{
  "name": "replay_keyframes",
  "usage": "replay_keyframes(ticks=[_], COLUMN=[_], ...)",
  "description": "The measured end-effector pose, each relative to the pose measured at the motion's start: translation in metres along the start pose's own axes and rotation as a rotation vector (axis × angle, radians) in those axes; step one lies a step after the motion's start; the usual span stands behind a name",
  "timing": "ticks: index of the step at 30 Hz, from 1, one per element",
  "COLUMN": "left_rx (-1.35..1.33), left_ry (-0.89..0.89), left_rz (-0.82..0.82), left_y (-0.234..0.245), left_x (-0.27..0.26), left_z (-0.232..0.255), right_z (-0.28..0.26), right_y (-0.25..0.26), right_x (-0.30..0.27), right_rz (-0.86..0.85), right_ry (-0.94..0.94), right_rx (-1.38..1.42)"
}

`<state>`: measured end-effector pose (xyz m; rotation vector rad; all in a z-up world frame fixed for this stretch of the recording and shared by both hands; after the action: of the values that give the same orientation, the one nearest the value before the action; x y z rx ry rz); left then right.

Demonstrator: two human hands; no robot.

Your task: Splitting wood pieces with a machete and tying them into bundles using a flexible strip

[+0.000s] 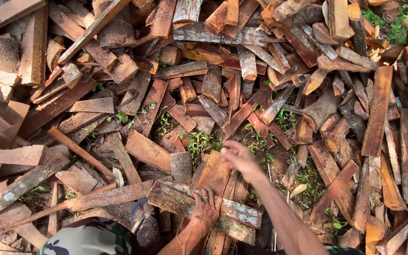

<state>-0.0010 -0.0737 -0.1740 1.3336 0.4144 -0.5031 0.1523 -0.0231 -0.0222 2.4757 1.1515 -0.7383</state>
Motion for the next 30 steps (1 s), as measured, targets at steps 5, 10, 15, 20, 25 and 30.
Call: replay_keyframes(ticks=[5, 10, 15, 20, 25, 30], left_rx=[-0.051, -0.080, -0.153, -0.233, -0.173, -0.071], left_ry=[-0.019, -0.048, -0.136, -0.158, -0.191, -0.229], left_rz=[-0.072, -0.109, -0.107, -0.115, 0.086, -0.082], left_y=[0.018, 0.028, 0.017, 0.007, -0.004, 0.011], left_x=[-0.012, -0.008, 0.007, 0.017, 0.026, 0.013], left_z=[-0.002, -0.003, 0.002, -0.003, 0.005, 0.000], right_z=[-0.097, -0.210, -0.297, -0.286, -0.275, -0.281], right_y=[0.072, 0.120, 0.111, 0.120, 0.147, 0.169], right_x=[0.048, 0.105, 0.144, 0.209, 0.217, 0.187], right_rz=[0.114, 0.063, -0.036, -0.006, 0.056, 0.087], right_ry=[0.068, 0.248, 0.333, 0.303, 0.346, 0.459], right_rx=[0.428, 0.486, 1.158, 1.273, 1.373, 1.468])
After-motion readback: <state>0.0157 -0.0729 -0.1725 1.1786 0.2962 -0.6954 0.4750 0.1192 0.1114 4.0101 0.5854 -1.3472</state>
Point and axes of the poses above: each hand's wrist, its own x-axis towards the middle knuckle, its own y-axis out of the back of the hand, z = x × y, the point moved 8 cm from there along x, towards the middle knuckle, and after that the axes turned 5 degrees about -y, right-handed, at the moved point
